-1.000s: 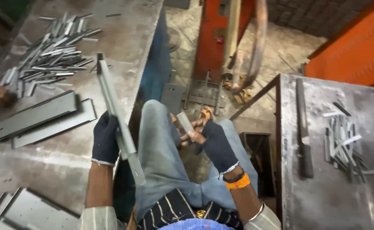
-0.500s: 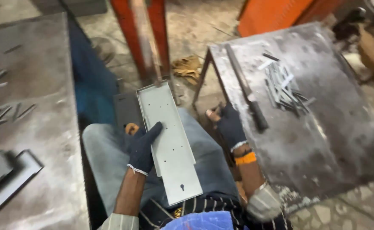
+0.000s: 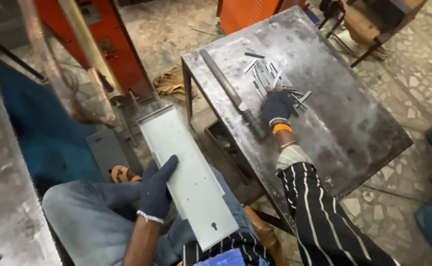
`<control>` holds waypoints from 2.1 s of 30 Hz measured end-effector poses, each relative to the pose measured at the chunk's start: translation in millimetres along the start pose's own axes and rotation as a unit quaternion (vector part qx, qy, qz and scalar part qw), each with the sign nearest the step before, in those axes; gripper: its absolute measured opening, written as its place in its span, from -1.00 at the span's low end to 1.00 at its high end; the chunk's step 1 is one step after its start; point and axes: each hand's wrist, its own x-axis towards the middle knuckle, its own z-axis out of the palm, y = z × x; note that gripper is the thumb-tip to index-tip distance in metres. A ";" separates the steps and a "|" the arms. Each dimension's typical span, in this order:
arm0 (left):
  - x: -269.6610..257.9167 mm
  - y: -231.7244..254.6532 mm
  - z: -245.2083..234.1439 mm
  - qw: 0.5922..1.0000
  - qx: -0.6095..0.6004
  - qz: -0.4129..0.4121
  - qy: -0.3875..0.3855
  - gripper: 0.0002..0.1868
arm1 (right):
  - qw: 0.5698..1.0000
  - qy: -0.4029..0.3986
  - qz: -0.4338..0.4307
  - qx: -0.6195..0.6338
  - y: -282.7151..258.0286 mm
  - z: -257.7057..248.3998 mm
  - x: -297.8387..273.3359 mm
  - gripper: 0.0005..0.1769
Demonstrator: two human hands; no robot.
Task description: Spot welding small metal strips onto a larger metal plate component using a pedestal welder.
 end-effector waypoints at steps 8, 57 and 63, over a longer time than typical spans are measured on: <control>1.3 -7.2 -10.9 1.000 -0.016 0.004 -0.010 -0.59 | 0.981 -0.026 0.002 0.191 -18.2 -77.7 -67.2 -0.28; -45.7 7.6 -64.6 0.980 0.006 0.192 0.054 -0.71 | 0.847 -0.044 -0.175 0.501 -256.1 -378.2 -130.2 -0.74; -38.1 -3.4 -74.9 0.971 0.062 0.210 0.094 -0.74 | 0.811 -0.051 -0.199 0.547 -246.6 -417.3 -114.4 -0.75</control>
